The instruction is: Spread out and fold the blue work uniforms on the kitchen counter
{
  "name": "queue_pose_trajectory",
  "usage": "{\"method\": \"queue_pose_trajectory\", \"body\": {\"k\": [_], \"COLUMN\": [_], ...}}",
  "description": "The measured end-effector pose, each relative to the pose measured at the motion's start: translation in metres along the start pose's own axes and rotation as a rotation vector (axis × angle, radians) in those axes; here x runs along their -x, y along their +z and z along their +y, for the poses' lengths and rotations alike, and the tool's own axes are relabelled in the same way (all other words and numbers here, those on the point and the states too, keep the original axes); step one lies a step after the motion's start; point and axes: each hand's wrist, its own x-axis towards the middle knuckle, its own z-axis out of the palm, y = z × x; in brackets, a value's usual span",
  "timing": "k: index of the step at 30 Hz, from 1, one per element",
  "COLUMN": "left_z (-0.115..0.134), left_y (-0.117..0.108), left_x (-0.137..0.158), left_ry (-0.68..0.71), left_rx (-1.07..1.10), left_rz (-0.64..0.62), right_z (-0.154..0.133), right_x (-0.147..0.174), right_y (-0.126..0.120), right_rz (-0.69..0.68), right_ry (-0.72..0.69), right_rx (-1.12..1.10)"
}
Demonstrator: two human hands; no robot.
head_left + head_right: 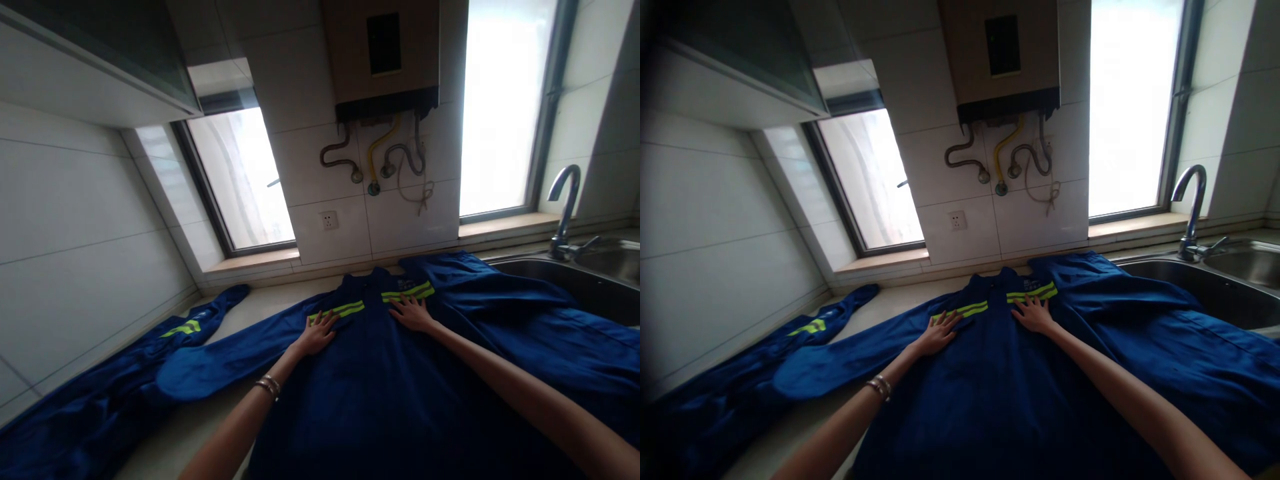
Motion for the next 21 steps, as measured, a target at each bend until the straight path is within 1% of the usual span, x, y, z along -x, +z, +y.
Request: {"method": "queue_pose_trajectory", "body": {"k": [8,10,13,16,18,20,21], "left_z": [-0.022,-0.026,-0.028,-0.026,-0.024,-0.023,-0.023], "left_y": [-0.003,-0.004,-0.005,-0.003,-0.001,0.001,0.002], "left_x": [-0.038,-0.046,-0.053,-0.052,-0.049,-0.046,-0.045], "left_ry": [-0.063,-0.073,-0.069,-0.043,-0.026,-0.022,-0.026], "left_rx": [0.011,0.003,-0.04,-0.119,-0.158,-0.17,-0.167], "left_rz": [0.006,0.02,0.053,0.117,0.159,0.181,0.184], "right_z": [0.006,0.006,0.002,-0.012,-0.029,-0.052,-0.064], "right_x": [-0.047,-0.054,-0.056,-0.047,-0.033,-0.006,0.014], "right_y": [-0.001,-0.005,-0.016,-0.031,-0.042,-0.053,-0.057], "right_rz": [-0.012,-0.01,0.015,0.074,0.097,0.086,0.081], "right_ry": [-0.032,-0.041,-0.058,-0.092,-0.14,-0.208,-0.258], "right_rx": [0.013,0.02,0.03,0.042,0.045,0.04,0.03]}}
